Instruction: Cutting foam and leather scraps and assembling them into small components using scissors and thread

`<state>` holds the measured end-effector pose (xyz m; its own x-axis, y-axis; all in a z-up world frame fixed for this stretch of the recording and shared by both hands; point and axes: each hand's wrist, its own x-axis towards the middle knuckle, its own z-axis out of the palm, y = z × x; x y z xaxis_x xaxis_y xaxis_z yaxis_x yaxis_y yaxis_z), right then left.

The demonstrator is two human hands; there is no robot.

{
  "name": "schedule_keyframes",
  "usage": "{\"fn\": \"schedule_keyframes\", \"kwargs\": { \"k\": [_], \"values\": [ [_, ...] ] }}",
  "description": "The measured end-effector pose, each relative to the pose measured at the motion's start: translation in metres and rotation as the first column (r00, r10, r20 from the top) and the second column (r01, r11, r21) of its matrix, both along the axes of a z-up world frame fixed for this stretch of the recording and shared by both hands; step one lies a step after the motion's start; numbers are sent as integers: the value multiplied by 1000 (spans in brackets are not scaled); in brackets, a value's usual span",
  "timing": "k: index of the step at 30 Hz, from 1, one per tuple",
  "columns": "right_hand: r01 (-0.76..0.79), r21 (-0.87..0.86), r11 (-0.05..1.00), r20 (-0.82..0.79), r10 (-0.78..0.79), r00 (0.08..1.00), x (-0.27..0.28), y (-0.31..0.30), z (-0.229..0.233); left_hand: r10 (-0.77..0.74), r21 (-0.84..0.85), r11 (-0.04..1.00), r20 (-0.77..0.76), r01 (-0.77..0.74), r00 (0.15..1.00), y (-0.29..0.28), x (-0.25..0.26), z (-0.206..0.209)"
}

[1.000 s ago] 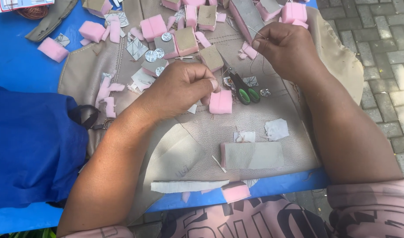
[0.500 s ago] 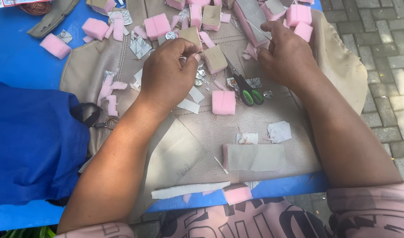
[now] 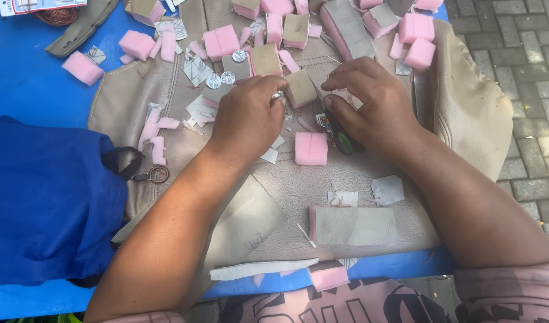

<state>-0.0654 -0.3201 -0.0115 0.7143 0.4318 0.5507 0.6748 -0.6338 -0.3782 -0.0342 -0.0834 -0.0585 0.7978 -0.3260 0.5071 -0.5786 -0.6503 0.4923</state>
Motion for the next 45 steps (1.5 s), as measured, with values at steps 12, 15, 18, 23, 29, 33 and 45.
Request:
{"fn": "schedule_keyframes", "kwargs": {
  "k": [12,15,18,23,29,33,45],
  "values": [
    [-121,-111,986,-123,108,987,13,-9,-15,-74,-117,993,-447,24,892,-5,-14,33],
    [-253,-158,954,-170,226,959,15,-3,-16,-159,-267,963,-520,17,839,1,-13,39],
    [-167,-106,980,-47,163,985,18,-5,-16,-134,-298,954,-500,-25,856,1,-17,54],
    [103,-55,993,-279,-114,953,12,-3,-4,-301,-105,954,-341,282,891,-2,-28,63],
    [173,-270,947,-455,-284,844,-3,8,24,-348,199,870,-397,450,849,-26,-56,57],
    [246,-313,917,-420,-366,830,8,-7,4,-351,-48,924,-503,381,789,-24,-55,67],
    [173,84,981,-379,-129,916,9,-19,26,-461,-353,885,-562,305,686,-13,-47,71]
  ]
}}
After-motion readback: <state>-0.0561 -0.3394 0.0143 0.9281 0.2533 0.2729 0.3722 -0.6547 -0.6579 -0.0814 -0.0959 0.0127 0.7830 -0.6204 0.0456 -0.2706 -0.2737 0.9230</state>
